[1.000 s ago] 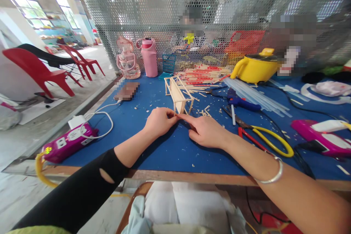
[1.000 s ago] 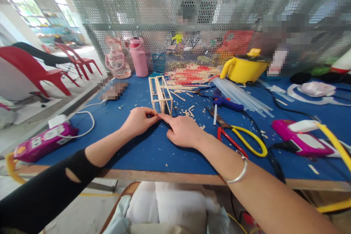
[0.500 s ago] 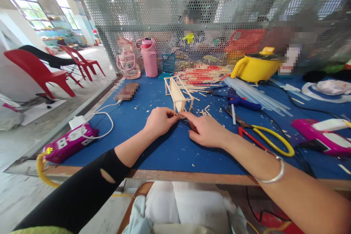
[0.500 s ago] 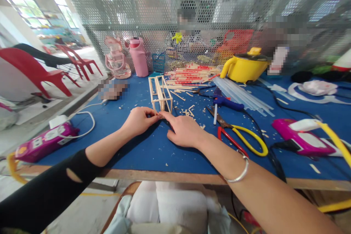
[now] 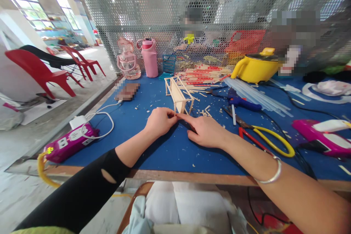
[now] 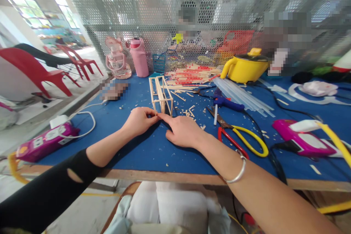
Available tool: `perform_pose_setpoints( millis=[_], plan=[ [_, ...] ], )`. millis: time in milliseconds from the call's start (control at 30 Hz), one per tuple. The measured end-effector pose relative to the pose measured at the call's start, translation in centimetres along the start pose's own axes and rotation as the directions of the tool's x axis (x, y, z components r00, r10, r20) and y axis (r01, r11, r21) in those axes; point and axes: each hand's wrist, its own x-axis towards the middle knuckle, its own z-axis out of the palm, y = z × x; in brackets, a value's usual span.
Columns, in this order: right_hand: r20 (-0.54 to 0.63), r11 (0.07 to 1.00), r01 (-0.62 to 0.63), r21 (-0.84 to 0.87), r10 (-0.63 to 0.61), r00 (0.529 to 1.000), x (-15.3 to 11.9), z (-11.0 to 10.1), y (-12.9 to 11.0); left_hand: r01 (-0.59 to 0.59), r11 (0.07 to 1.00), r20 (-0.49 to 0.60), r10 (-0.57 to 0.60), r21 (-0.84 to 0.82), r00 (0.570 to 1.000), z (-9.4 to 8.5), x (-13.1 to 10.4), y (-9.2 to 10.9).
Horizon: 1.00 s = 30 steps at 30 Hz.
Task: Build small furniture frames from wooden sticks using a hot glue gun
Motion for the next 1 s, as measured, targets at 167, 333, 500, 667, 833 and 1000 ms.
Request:
perform_pose_setpoints(
  millis=[167,333,500,667,833,1000],
  plan=[
    [-0.004,1.000,0.001,0.004,-0.001,1.000,0.0,0.0,0.0,-0.013,1.000,0.001,0.013,-0.003,1.000,-0.1,0.0,0.1],
    [-0.005,1.000,0.000,0.006,0.000,1.000,0.1,0.0,-0.1,-0.012,1.000,-0.001,0.012,0.000,1.000,0.0,-0.1,0.1],
    [0.000,0.993,0.007,0.120,-0.007,1.000,-0.2,-0.2,0.1,-0.026,1.000,0.021,0.026,-0.002,0.999,-0.2,0.0,-0.1],
    [-0.023,0.966,-0.010,0.258,0.016,1.000,-0.4,-0.4,0.4,-0.045,0.998,0.064,0.048,-0.050,0.997,-0.3,0.3,-0.6],
    [-0.028,0.965,-0.035,0.260,0.044,0.999,-0.3,-0.4,0.4,-0.051,0.993,0.130,0.065,-0.104,0.989,-1.5,0.4,-1.4],
    [-0.022,0.963,-0.046,0.264,0.054,0.998,-0.2,-0.3,0.4,0.018,0.999,0.101,-0.013,-0.050,0.995,-4.2,1.5,-2.5]
  ],
)
